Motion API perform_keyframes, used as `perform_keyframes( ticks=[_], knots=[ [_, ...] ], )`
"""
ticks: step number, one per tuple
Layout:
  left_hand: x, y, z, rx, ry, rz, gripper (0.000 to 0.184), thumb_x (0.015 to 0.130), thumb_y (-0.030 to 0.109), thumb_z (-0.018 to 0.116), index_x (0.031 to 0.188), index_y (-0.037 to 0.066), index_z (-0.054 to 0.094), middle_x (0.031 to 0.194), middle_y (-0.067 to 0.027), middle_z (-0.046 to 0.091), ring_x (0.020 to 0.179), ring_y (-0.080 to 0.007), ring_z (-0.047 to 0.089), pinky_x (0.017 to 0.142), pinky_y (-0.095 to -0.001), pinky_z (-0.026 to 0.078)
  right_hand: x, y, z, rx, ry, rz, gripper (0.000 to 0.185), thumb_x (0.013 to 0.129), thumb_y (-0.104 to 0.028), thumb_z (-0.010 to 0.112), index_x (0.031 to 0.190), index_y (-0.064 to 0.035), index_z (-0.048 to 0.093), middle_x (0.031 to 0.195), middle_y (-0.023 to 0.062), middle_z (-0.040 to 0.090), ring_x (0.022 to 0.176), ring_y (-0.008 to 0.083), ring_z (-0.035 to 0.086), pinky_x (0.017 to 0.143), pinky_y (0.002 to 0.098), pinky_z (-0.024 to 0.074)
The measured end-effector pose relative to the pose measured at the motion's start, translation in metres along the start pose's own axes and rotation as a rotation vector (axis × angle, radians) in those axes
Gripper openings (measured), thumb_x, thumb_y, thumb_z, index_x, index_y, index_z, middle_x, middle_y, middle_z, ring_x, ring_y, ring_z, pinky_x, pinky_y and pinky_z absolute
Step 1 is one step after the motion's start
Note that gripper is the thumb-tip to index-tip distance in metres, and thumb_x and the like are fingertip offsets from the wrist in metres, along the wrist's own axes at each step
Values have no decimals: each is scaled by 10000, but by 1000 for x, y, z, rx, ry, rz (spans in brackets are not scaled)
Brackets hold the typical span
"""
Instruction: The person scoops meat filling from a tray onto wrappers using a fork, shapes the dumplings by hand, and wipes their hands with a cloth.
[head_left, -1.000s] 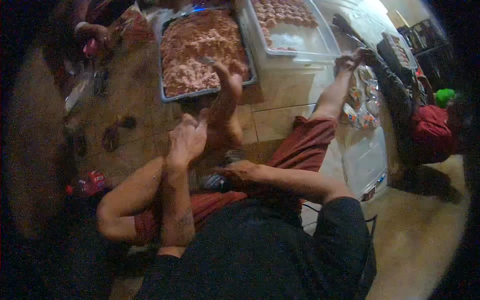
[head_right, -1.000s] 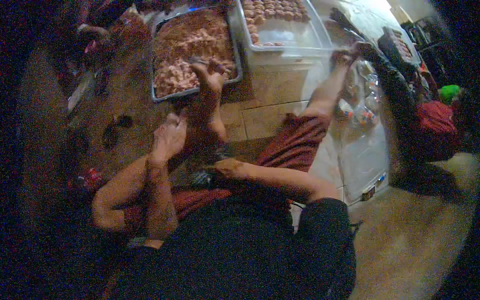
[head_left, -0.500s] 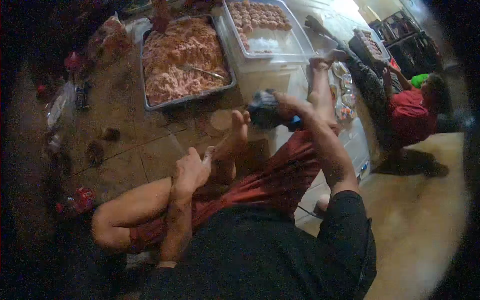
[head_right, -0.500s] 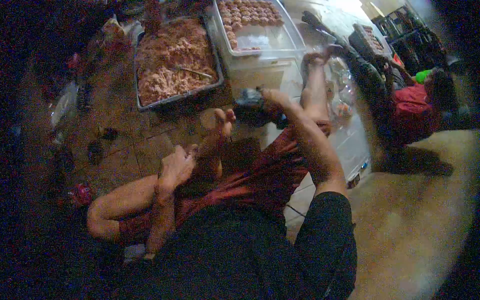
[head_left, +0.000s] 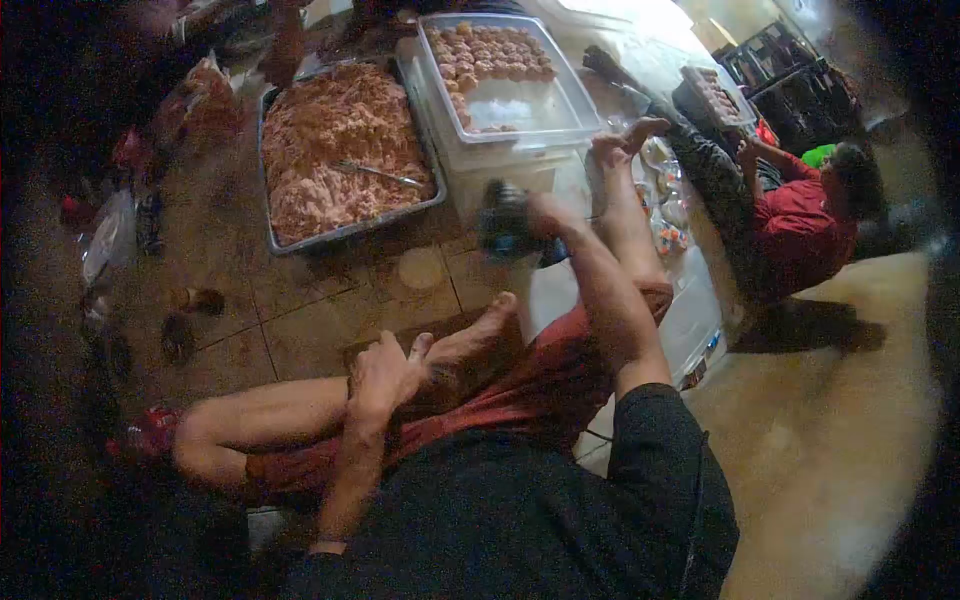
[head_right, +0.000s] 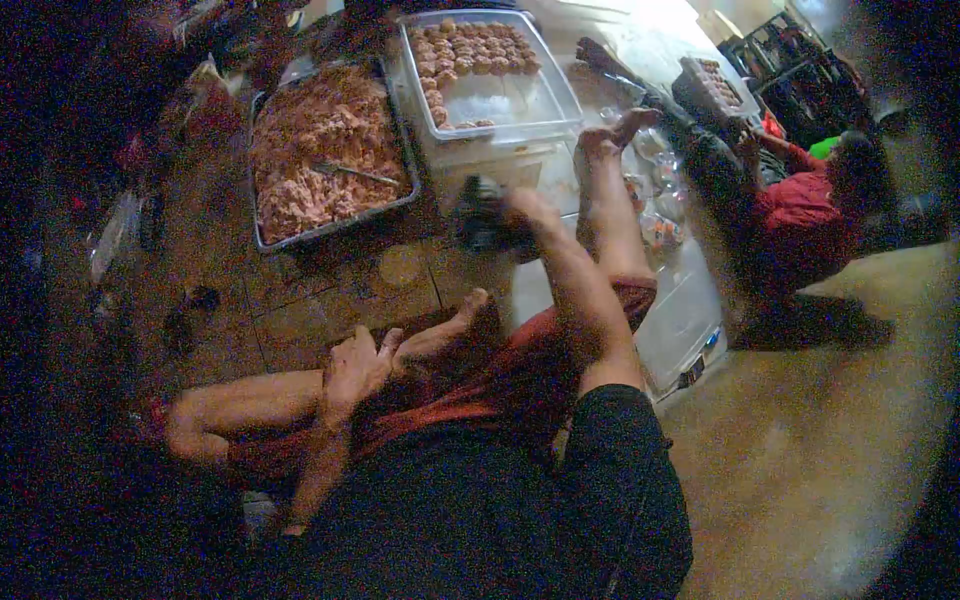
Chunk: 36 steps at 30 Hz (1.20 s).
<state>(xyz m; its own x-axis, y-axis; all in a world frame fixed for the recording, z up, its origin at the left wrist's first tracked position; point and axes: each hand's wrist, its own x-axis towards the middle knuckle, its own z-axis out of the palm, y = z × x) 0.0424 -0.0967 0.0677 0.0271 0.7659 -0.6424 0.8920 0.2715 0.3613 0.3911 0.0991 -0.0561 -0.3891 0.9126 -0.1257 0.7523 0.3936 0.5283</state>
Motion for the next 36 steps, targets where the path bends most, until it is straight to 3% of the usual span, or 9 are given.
perform_keyframes(
  ticks=[5,7,8,10,13,22,28,34,36],
  knots=[
    [8,3,10,64,37,4,817,966,672,450,1159,-108,596,1079,-340,668,1075,-478,651,928,-532,518,36,63,231,408,-92,626,471,973,-213,465,1411,-44,510,1101,193,673,800,349,655,596,524,554],
    [13,10,9,80,15,20,823,967,680,439,1143,-107,605,1062,-332,679,1044,-474,666,899,-528,535,47,18,216,207,76,882,497,992,-327,483,1409,-58,503,1228,228,611,914,443,627,581,621,537],
    [19,12,11,80,22,19,823,967,680,439,1143,-107,605,1062,-332,679,1044,-474,666,899,-528,535,45,-41,195,-359,448,892,506,994,-406,498,1348,-48,543,1294,246,562,982,495,601,555,661,514],
    [28,12,22,104,-6,79,836,965,690,427,1144,-107,606,1050,-332,684,1047,-476,665,904,-529,533,54,-58,176,192,-151,598,465,987,-413,534,1341,-117,581,1249,200,572,1039,474,592,673,637,522],
    [39,18,29,86,-39,111,852,957,704,425,1122,-109,618,1032,-330,690,1044,-475,666,918,-524,529,12,-47,82,891,587,-156,494,851,-156,667,1342,-112,627,1141,178,636,1032,307,631,785,420,548],
    [54,7,43,124,-78,139,854,972,684,412,1132,-126,628,1017,-346,688,986,-478,684,878,-516,549,-11,-3,-59,625,-200,203,338,885,-238,686,1130,-11,633,944,162,720,800,358,708,732,431,558],
    [56,6,41,157,-119,162,889,974,695,387,1128,-145,633,1019,-346,688,966,-464,694,843,-494,565,-20,-88,-45,1195,-621,-70,526,844,-215,698,1302,-2,552,1297,237,604,1219,358,576,995,458,490],
    [44,-1,33,89,-52,191,880,968,706,387,998,-121,686,904,-313,708,900,-450,711,791,-505,575,-9,-22,-81,1095,40,205,576,744,-140,762,1277,-46,563,1179,243,662,1089,407,642,930,475,514],
    [46,-10,45,80,-25,167,878,968,706,388,987,-119,688,884,-305,711,893,-446,713,789,-504,577,-13,-1,-106,1122,-31,268,541,732,-125,784,1237,-53,604,1089,215,682,1054,385,650,901,451,535]
  ],
)
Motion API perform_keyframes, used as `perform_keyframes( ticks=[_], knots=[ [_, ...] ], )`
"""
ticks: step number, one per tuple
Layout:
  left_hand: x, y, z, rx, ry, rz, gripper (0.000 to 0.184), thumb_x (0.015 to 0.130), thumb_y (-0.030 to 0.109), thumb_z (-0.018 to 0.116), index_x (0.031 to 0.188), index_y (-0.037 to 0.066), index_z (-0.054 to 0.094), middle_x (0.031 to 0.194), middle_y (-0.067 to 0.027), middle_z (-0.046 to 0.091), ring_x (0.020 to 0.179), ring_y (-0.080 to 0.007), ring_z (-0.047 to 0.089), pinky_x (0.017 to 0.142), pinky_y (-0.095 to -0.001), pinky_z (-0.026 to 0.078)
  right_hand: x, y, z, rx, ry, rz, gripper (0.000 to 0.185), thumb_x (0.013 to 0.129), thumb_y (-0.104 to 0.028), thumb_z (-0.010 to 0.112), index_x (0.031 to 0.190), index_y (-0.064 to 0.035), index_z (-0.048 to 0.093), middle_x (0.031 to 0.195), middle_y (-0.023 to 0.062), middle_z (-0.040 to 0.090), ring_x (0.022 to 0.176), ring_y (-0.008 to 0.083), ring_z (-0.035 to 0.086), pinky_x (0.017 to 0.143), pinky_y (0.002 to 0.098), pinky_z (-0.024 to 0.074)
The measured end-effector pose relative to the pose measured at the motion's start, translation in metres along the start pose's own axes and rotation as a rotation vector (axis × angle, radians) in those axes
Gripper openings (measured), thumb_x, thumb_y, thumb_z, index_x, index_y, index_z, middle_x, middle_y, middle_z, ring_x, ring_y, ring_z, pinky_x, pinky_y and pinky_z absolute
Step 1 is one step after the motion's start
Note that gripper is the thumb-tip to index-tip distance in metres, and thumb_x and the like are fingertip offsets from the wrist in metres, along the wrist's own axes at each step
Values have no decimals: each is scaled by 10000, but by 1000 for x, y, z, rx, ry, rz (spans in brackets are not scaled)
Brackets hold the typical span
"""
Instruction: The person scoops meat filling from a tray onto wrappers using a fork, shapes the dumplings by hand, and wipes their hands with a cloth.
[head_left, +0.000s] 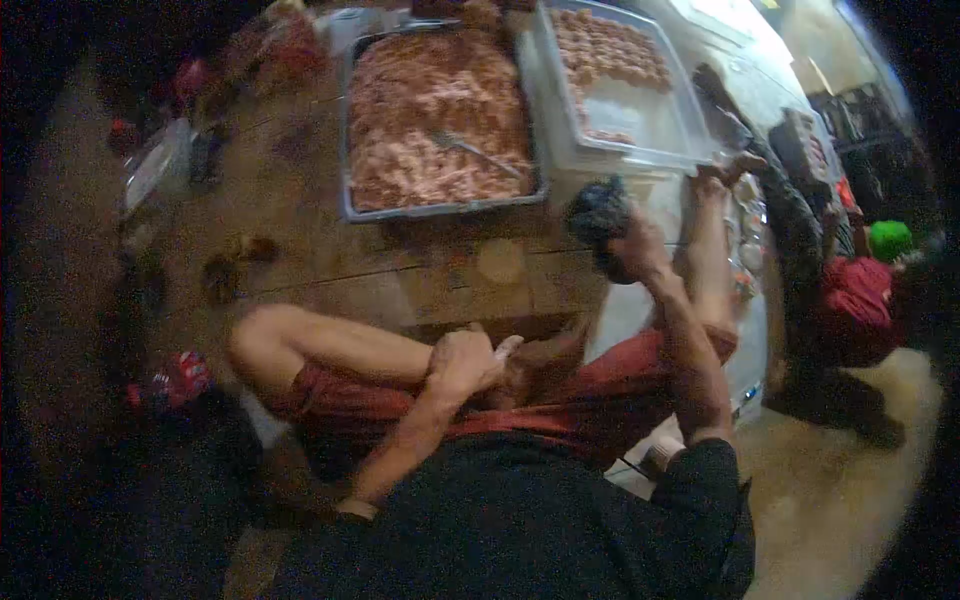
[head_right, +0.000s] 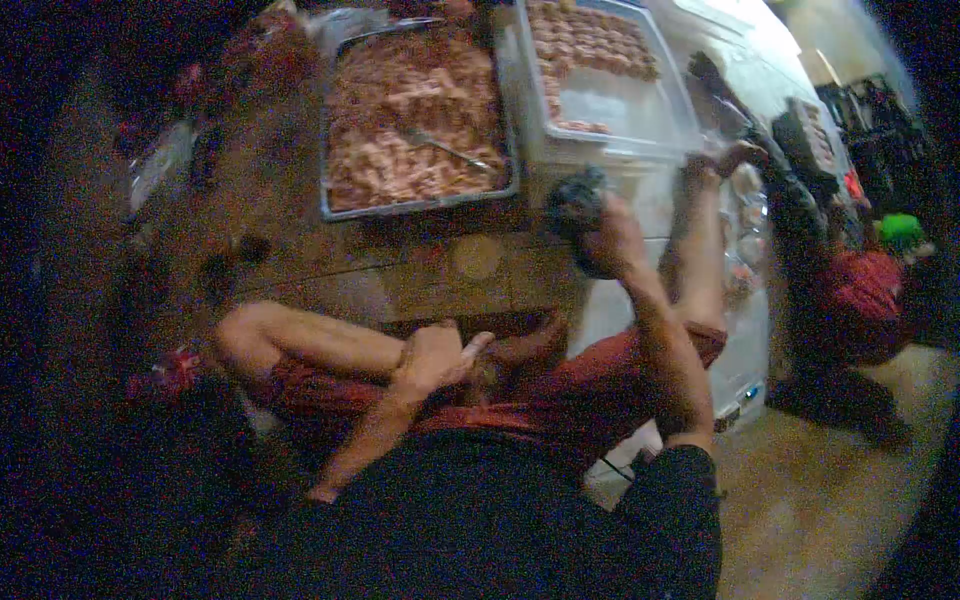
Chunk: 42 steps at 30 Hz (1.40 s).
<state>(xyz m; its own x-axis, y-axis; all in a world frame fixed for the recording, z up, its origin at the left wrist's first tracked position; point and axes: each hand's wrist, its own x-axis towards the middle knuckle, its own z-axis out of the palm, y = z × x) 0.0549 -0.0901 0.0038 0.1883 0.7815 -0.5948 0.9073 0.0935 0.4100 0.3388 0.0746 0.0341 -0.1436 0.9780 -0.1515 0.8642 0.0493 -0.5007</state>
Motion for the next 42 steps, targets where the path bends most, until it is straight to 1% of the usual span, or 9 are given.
perform_keyframes(
  ticks=[10,15,19,27,30,33,37,41,42],
  knots=[
    [18,3,9,-37,30,107,903,911,751,467,1071,-119,646,923,-311,707,909,-461,706,798,-533,563,-13,4,16,-37,0,-159,446,783,-47,652,1214,3,549,1092,266,665,1060,450,642,893,476,520],
    [45,7,0,-571,694,326,693,818,425,804,1269,-1,496,1082,-194,619,974,-392,636,845,-487,520,-24,16,13,33,133,-274,521,836,-213,689,1291,8,567,1156,194,678,1046,321,672,918,385,533],
    [56,28,-30,-418,970,407,679,786,309,836,1304,46,484,1138,-178,557,1042,-364,586,917,-470,472,-43,40,48,1267,-23,-360,609,917,-183,632,1457,24,442,1330,89,588,1205,219,568,1048,341,454],
    [167,57,4,-332,1098,681,523,901,154,678,1386,94,490,1386,-203,492,1222,-348,533,1004,-458,411,-41,11,108,414,372,-338,603,847,-242,713,1349,6,488,1200,198,630,1148,319,601,973,455,476],
    [136,116,-30,-768,685,805,510,876,97,666,1355,59,494,1433,-210,496,1257,-383,527,1124,-457,392,-30,4,81,833,198,91,484,861,-227,725,1251,-11,534,1029,138,654,929,266,631,853,372,521],
    [138,128,-50,92,1055,1019,650,854,102,677,1447,60,412,1447,-222,480,1265,-405,521,1141,-465,377,-18,26,82,1056,167,103,436,882,-186,703,1255,-22,547,1034,120,666,919,251,646,854,364,536],
    [150,126,-42,-335,764,1060,744,842,217,729,1468,17,381,1398,-210,503,1274,-378,521,1081,-437,400,-18,75,88,941,454,180,456,879,-67,660,1303,0,506,1225,146,627,1097,275,636,950,390,518],
    [276,102,62,-1290,-2,327,524,1045,328,510,1442,7,396,1266,-99,558,1108,-213,559,1039,-400,448,-21,71,91,676,710,146,581,898,-95,651,1415,39,422,1288,163,607,1227,279,560,1064,413,436],
    [307,102,78,-1528,-291,516,670,1018,466,511,1466,-6,352,1288,-136,551,1160,-262,544,1044,-412,439,-24,44,83,831,626,145,571,902,-114,652,1412,42,447,1275,158,624,1224,275,565,1065,399,434]
  ],
)
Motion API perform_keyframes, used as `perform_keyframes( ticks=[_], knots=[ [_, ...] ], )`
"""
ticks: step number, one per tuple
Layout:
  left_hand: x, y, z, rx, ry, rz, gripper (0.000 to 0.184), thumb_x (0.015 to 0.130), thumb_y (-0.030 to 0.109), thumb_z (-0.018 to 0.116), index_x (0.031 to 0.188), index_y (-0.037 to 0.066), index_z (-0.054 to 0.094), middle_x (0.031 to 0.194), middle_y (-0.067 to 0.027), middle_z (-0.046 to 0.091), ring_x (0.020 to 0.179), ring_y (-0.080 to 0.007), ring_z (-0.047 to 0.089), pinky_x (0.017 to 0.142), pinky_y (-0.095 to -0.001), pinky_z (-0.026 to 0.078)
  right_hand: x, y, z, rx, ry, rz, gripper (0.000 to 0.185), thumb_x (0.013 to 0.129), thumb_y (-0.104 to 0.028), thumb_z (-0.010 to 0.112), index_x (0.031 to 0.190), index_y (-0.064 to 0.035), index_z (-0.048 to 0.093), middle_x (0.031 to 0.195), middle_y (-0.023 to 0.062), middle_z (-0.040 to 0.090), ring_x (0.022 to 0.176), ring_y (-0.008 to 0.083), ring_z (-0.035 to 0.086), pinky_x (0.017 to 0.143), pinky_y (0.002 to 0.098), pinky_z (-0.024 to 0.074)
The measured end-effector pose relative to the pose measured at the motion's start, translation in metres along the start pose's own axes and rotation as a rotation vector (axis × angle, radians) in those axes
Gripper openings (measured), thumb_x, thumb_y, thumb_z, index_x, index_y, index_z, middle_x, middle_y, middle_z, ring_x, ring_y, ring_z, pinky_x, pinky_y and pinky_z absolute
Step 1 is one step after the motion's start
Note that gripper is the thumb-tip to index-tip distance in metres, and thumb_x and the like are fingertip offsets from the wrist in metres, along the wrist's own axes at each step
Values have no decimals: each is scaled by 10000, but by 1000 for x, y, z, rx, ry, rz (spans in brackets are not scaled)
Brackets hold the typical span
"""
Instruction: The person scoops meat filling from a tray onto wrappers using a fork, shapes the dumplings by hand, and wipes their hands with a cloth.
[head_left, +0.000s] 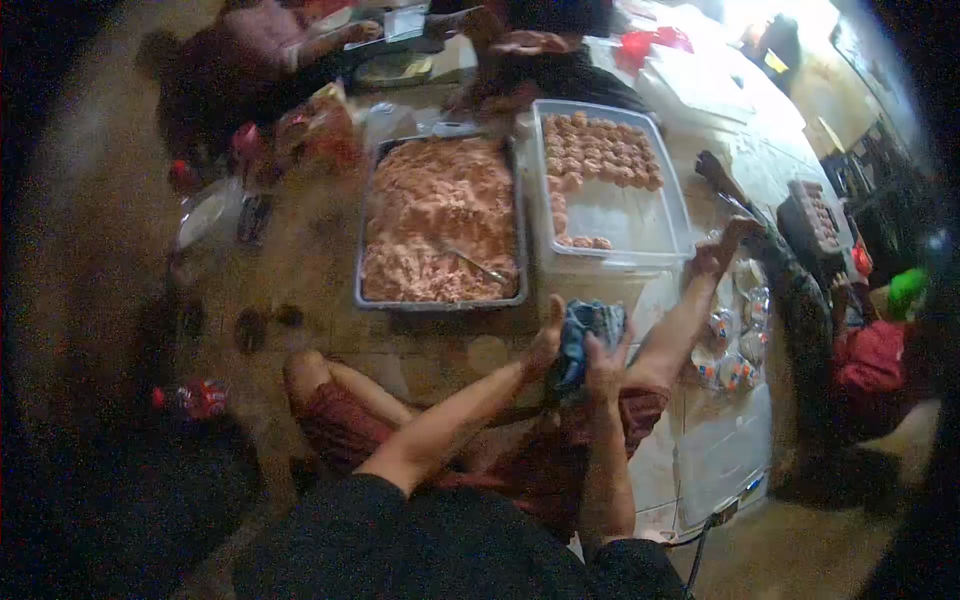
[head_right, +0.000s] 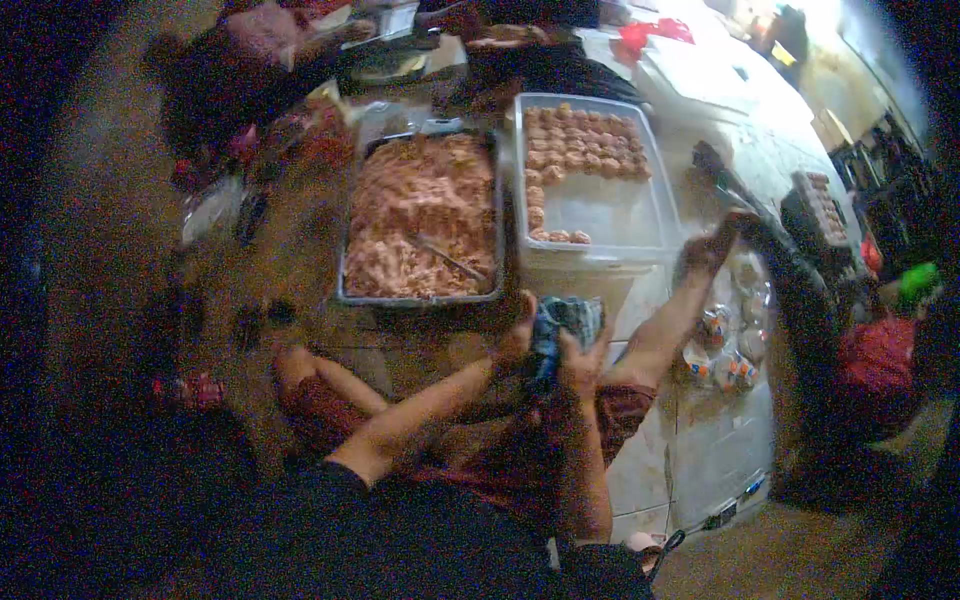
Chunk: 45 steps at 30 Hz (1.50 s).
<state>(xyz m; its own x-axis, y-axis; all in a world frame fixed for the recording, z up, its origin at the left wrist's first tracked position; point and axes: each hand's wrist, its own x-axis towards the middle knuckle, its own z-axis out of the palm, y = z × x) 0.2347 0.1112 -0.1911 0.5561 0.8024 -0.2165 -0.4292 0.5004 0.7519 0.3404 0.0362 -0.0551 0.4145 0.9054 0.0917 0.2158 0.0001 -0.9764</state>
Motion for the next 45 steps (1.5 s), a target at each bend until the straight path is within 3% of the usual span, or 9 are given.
perform_keyframes(
  ticks=[5,8,11,13,18,25,38,41,45],
  knots=[
    [-45,-4,-33,440,-152,360,794,998,608,496,1494,9,333,1330,-160,531,1204,-280,521,1037,-405,434,13,-37,41,192,-356,261,514,900,-261,705,1358,-54,598,1272,93,656,1105,222,637,1004,332,475],
    [-91,9,-24,714,-136,396,854,976,673,365,1525,22,306,1415,-146,473,1271,-246,473,1083,-389,384,34,13,28,-450,-350,-582,475,904,-261,708,1330,-68,623,1197,98,689,999,218,671,913,339,522],
    [-132,43,-17,495,-110,250,975,938,767,177,1569,28,253,1535,-131,393,1375,-211,406,1156,-372,306,42,-4,30,-13,-105,317,359,917,-178,697,1225,4,664,1073,153,725,972,238,678,868,333,517],
    [-145,51,-19,392,-47,210,1065,913,830,52,1598,31,217,1614,-122,339,1444,-187,360,1205,-362,253,39,-22,23,-84,-107,111,385,907,-141,695,1252,19,636,1098,156,718,956,230,674,856,339,527],
    [-127,50,-31,487,21,228,1056,919,822,79,1595,23,224,1613,-110,342,1448,-194,355,1209,-361,241,-16,-34,27,643,-286,49,386,948,-56,669,1319,13,587,1169,93,700,1032,198,656,920,334,520],
    [-102,31,-30,726,-137,171,1045,927,810,118,1590,11,234,1612,-93,347,1453,-204,348,1216,-361,225,-27,-75,52,-358,-160,-294,454,848,-305,783,1165,-7,653,1050,193,707,945,354,699,839,380,542],
    [-142,77,-7,712,145,262,716,1079,517,234,1587,11,251,1567,-93,422,1354,-258,466,1183,-394,304,-41,5,43,-220,-35,-250,495,943,-273,709,1308,32,573,1168,159,691,1043,230,650,913,361,520],
    [-142,71,1,912,159,-336,881,1035,653,237,1542,-68,258,1623,-231,259,1519,-393,194,1239,-512,138,-45,-40,63,-66,-94,-398,453,949,-276,712,1273,14,585,1168,158,691,1040,215,648,875,359,530],
    [-175,85,42,576,19,175,619,1049,486,421,1421,-7,459,1524,-270,387,1444,-400,330,1214,-489,244,2,-45,54,-157,-140,-76,394,947,-223,694,1265,-17,584,1184,178,673,1056,226,643,891,383,523]
  ],
)
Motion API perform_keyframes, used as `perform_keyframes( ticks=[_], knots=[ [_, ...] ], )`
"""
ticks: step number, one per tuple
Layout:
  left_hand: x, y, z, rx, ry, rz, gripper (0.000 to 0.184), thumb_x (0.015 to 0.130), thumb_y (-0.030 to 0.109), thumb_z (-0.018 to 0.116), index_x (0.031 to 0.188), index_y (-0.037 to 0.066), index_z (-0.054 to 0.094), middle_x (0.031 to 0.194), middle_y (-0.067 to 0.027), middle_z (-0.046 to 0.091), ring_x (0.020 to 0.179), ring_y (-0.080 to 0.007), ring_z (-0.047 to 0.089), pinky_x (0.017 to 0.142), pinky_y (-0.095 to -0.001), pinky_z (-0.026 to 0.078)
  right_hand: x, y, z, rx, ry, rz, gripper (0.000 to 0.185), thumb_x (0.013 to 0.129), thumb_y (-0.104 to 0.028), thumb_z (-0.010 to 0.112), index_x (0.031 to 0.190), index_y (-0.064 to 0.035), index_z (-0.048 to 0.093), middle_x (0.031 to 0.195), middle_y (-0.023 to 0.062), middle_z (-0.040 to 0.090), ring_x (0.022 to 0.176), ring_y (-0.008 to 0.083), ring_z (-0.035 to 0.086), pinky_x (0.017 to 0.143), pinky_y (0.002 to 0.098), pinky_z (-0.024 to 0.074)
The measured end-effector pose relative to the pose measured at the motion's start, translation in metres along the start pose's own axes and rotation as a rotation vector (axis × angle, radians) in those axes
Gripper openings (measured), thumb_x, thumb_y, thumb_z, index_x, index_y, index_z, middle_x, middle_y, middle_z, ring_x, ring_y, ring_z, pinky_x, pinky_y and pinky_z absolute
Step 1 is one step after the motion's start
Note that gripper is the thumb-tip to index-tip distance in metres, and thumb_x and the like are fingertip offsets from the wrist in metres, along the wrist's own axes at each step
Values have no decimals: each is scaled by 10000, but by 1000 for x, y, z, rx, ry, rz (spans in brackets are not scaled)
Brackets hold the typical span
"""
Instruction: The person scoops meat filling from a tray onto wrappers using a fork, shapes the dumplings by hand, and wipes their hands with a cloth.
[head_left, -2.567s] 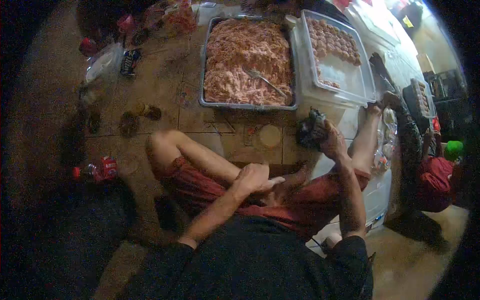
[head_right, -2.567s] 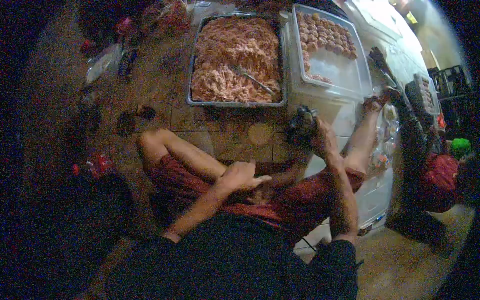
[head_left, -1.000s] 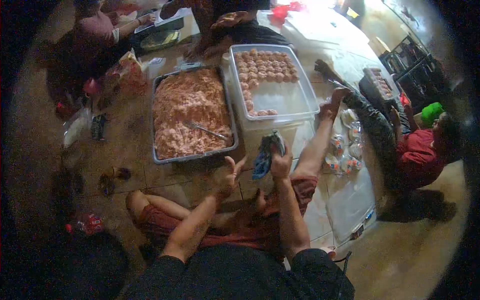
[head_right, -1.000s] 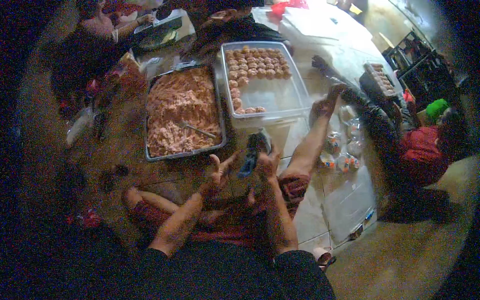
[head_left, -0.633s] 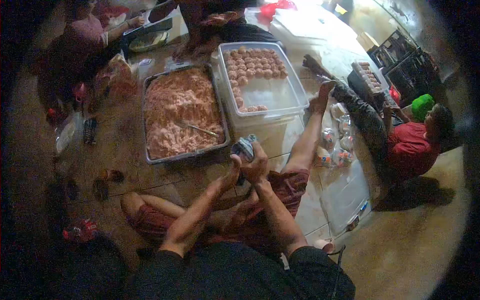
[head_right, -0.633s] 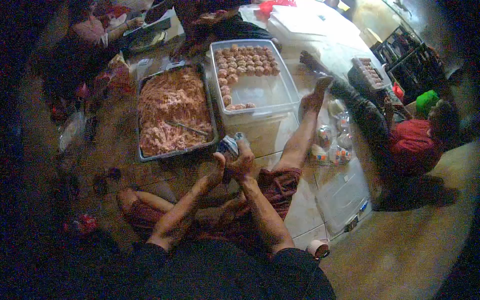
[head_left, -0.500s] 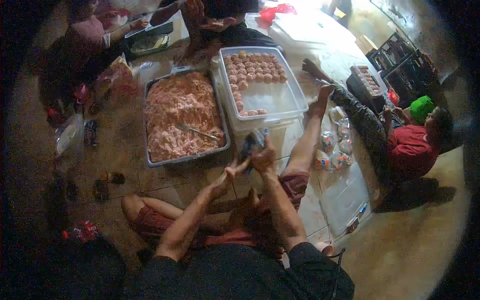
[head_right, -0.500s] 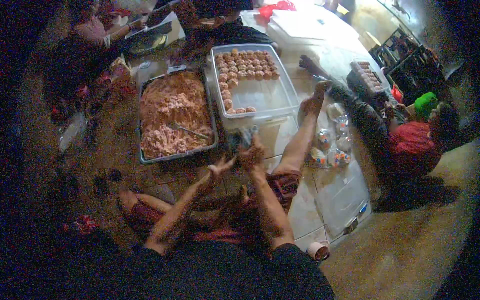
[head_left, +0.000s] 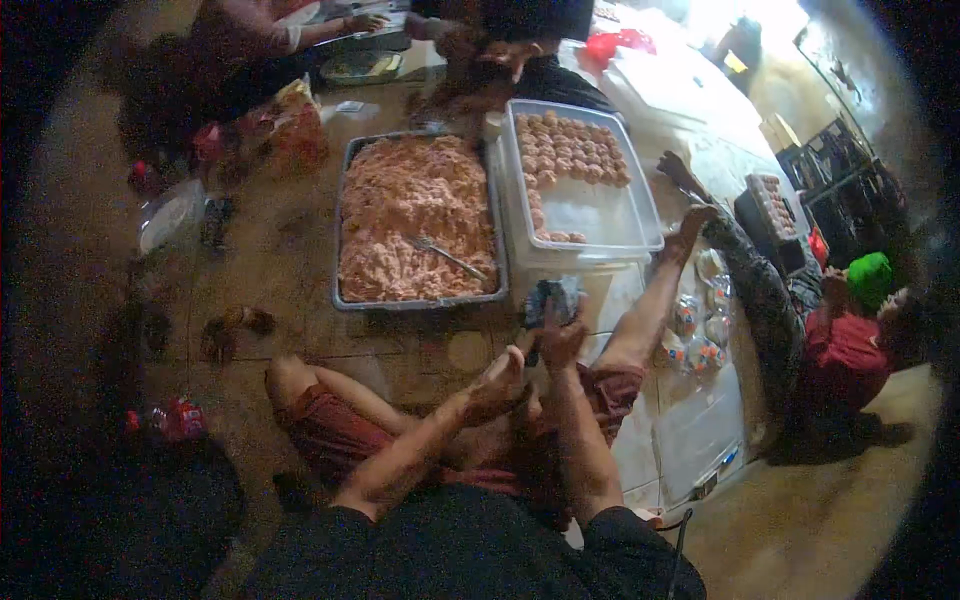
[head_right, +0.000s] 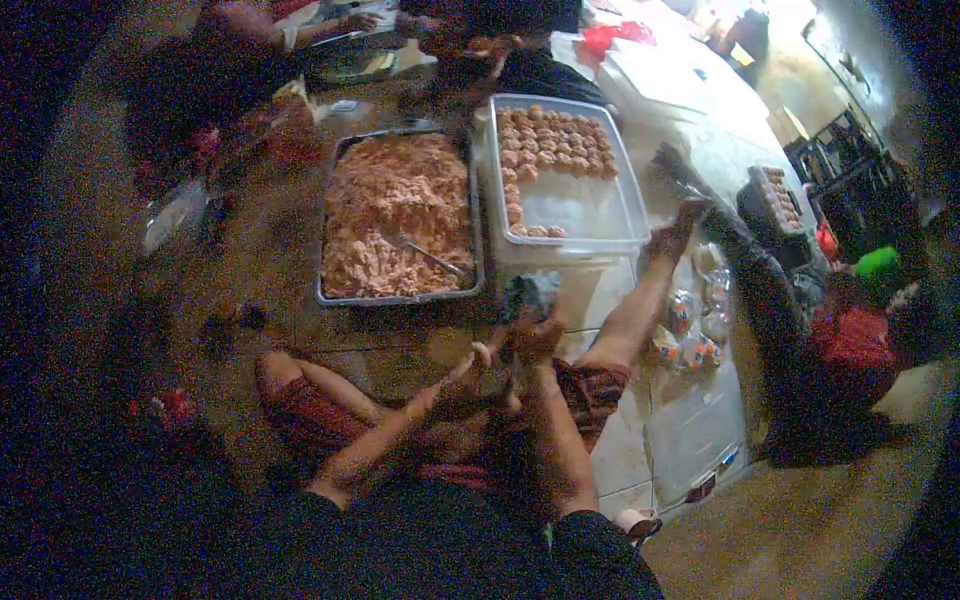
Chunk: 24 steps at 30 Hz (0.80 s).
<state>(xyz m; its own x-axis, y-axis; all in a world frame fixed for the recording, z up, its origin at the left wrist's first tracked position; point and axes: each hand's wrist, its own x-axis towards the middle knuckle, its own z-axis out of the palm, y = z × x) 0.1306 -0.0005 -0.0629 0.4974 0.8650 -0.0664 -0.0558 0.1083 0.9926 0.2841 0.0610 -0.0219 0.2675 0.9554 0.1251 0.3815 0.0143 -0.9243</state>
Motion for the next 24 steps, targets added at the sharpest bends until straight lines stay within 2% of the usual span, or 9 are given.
perform_keyframes(
  ticks=[2,4,5,8,11,15,20,22,24],
  knots=[
    [-12,26,-3,-93,31,140,554,1052,444,467,1391,9,509,1499,-280,419,1426,-402,364,1208,-483,270,18,12,0,-68,231,-144,460,915,-241,723,1282,-11,567,1215,226,647,1078,292,649,922,398,513],
    [-22,51,-15,331,176,391,491,971,441,654,1224,22,615,1247,-185,638,1137,-212,618,1002,-357,491,42,47,-12,-240,178,-194,515,885,-252,747,1299,-11,559,1231,250,632,1106,343,638,943,414,506],
    [-29,46,-23,328,192,394,491,971,441,654,1224,22,615,1247,-185,638,1137,-212,618,1002,-357,491,49,56,-16,-412,144,-228,570,855,-262,772,1317,-12,551,1247,274,617,1135,394,627,963,431,500],
    [-50,33,-54,247,302,223,326,911,304,768,1090,47,677,1028,-129,715,921,-146,677,801,-306,544,49,30,-25,-938,-99,-145,683,799,-293,804,1376,-49,531,1250,281,618,1158,458,605,969,456,500],
    [-63,33,-74,389,225,-90,197,865,179,788,886,15,682,695,-59,651,619,-209,612,601,-379,494,44,-58,-11,-775,-190,-257,349,862,-228,732,1152,-53,647,1134,236,639,1058,430,623,893,488,498],
    [-54,6,-59,447,511,337,189,930,214,695,965,31,665,789,-53,642,677,-210,598,628,-392,489,42,-126,49,-383,-338,-520,99,910,-145,649,923,-49,665,998,177,625,948,392,613,856,510,470],
    [-60,-48,-61,336,325,151,282,937,276,681,1088,45,626,943,-71,622,833,-214,584,755,-376,476,69,-124,113,-775,-485,-692,109,877,-165,684,928,-71,660,999,150,630,957,372,621,815,487,471],
    [-59,-77,-61,328,293,81,325,940,301,675,1138,51,610,1005,-79,613,896,-215,578,806,-370,471,94,-40,128,-422,-95,-1195,138,857,-175,700,961,-95,654,1025,147,629,975,382,620,801,507,471],
    [-55,-96,-61,286,270,59,371,943,326,669,1187,57,594,1066,-86,605,958,-217,572,856,-363,466,99,-42,127,-574,-353,-1052,164,865,-181,692,998,-94,649,1050,164,622,1002,397,616,835,535,475]
  ],
)
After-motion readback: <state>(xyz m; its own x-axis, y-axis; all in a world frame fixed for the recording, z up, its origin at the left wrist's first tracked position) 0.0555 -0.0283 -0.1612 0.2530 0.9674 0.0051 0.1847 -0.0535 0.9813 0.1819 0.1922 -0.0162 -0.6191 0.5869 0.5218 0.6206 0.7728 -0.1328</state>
